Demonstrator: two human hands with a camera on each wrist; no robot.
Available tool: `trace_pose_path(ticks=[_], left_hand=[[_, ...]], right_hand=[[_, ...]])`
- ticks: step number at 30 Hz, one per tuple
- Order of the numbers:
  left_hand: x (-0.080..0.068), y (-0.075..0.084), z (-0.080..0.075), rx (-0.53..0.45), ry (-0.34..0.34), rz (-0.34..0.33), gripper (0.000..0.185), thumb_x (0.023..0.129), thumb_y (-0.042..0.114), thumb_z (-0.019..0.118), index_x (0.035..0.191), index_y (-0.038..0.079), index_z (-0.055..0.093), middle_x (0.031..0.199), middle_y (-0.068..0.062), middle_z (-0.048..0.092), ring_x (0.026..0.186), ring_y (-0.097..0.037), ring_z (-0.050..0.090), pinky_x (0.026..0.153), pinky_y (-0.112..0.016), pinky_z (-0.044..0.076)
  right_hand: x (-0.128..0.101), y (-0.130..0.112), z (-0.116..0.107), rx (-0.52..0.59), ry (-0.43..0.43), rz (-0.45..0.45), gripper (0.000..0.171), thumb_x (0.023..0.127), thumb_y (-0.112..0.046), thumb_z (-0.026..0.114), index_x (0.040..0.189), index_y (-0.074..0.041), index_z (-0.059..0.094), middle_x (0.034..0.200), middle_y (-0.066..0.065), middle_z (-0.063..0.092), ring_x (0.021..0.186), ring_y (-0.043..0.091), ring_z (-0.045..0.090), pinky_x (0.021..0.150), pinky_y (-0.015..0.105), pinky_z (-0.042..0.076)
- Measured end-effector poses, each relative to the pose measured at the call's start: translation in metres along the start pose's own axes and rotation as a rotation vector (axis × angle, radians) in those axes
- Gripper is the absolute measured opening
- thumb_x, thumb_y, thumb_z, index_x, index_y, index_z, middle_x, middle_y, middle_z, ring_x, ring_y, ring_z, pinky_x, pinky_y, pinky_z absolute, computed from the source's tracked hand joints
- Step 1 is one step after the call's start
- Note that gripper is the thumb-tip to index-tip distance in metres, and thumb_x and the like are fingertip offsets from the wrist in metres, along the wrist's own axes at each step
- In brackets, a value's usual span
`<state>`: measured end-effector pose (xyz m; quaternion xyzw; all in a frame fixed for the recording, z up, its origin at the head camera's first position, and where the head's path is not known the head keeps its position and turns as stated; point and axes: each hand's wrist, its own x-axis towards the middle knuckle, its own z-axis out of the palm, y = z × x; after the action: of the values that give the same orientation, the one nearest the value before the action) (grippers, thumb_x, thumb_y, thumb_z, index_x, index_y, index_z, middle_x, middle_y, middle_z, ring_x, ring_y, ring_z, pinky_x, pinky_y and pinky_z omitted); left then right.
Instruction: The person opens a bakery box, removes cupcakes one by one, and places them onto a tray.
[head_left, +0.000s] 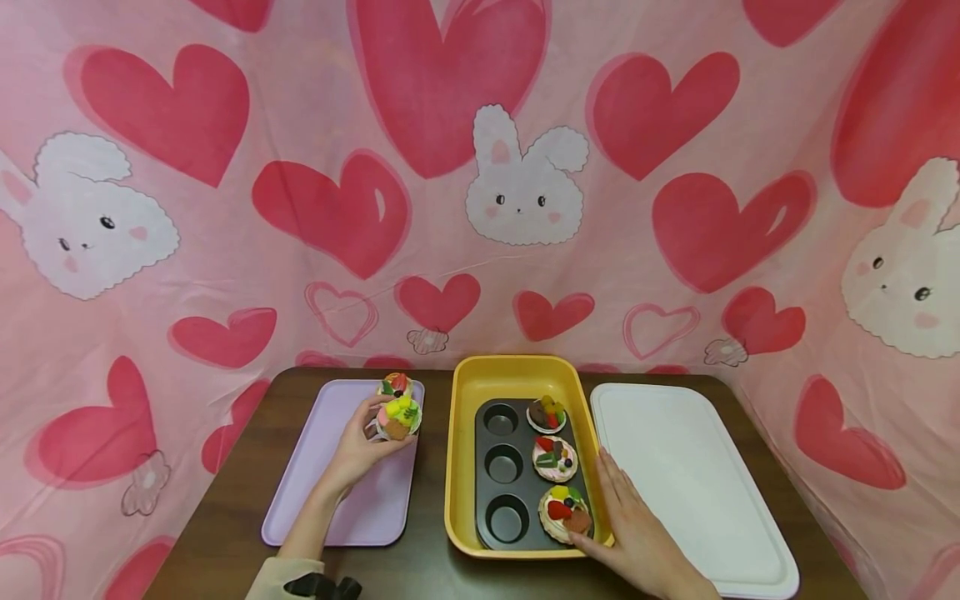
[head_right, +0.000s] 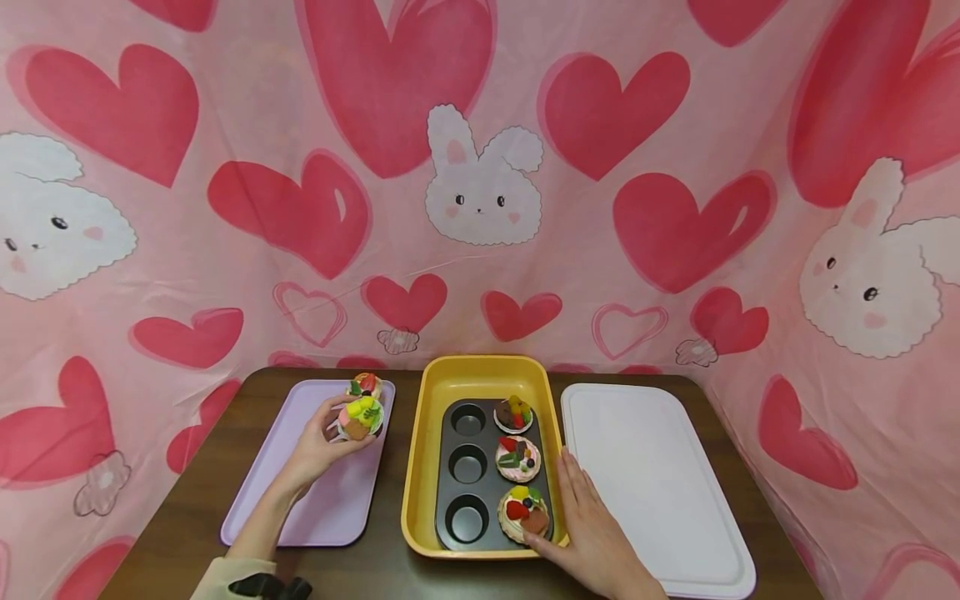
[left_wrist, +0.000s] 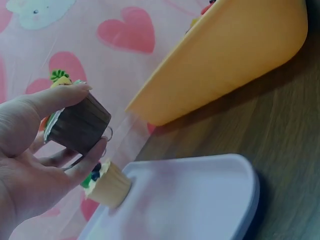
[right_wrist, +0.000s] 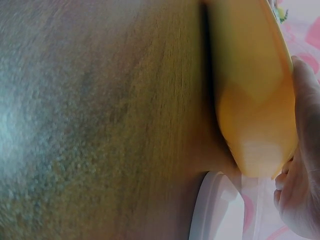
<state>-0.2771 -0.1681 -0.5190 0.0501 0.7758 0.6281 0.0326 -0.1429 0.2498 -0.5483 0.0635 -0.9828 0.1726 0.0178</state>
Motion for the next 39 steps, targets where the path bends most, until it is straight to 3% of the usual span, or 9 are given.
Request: trace_pose_path(ticks=[5, 12, 19, 27, 39], left_hand=[[0.001, -0.001, -0.011, 0.021, 0.046, -0.023, 0.082, 0.074, 0.016, 0.086, 0.141, 0.015, 0.039, 0.135, -0.016, 0.050, 0.114, -0.028, 0.058, 0.082, -0.017, 0.052], [0.006, -0.003, -0.024, 0.036, 0.099, -0.005, 0.079, 0.075, 0.014, 0.085, 0.140, 0.013, 0.040, 0.133, -0.016, 0.052, 0.107, -0.016, 0.059, 0.080, -0.015, 0.052], [0.012, -0.008, -0.034, 0.012, 0.138, -0.024, 0.078, 0.077, 0.012, 0.084, 0.141, 0.013, 0.040, 0.136, -0.017, 0.047, 0.114, -0.026, 0.055, 0.081, -0.012, 0.050], [0.024, -0.021, -0.045, 0.023, 0.186, -0.007, 0.075, 0.078, 0.005, 0.081, 0.141, 0.010, 0.039, 0.127, -0.016, 0.048, 0.090, -0.007, 0.058, 0.075, -0.014, 0.051], [0.046, -0.029, -0.060, 0.119, 0.252, -0.103, 0.078, 0.083, 0.016, 0.079, 0.144, 0.007, 0.031, 0.136, -0.021, 0.041, 0.109, -0.024, 0.050, 0.074, -0.010, 0.044]], right_hand=[[-0.001, 0.000, 0.000, 0.000, 0.003, -0.004, 0.119, 0.072, -0.083, 0.055, 0.159, -0.016, 0.009, 0.166, 0.004, 0.010, 0.150, 0.030, 0.023, 0.115, 0.056, 0.031], [-0.001, 0.000, 0.001, -0.008, 0.008, -0.002, 0.118, 0.073, -0.085, 0.053, 0.159, -0.016, 0.009, 0.166, 0.005, 0.010, 0.149, 0.031, 0.025, 0.114, 0.058, 0.032], [-0.001, 0.001, 0.004, -0.003, 0.019, -0.008, 0.118, 0.073, -0.084, 0.053, 0.159, -0.016, 0.009, 0.166, 0.005, 0.010, 0.149, 0.031, 0.024, 0.115, 0.057, 0.031], [0.000, 0.002, 0.004, -0.004, 0.006, 0.002, 0.118, 0.073, -0.085, 0.052, 0.159, -0.017, 0.007, 0.167, 0.004, 0.007, 0.150, 0.031, 0.023, 0.113, 0.059, 0.032], [-0.001, 0.002, 0.003, -0.008, 0.009, -0.002, 0.119, 0.073, -0.085, 0.052, 0.159, -0.016, 0.007, 0.166, 0.005, 0.009, 0.149, 0.032, 0.025, 0.112, 0.059, 0.033]])
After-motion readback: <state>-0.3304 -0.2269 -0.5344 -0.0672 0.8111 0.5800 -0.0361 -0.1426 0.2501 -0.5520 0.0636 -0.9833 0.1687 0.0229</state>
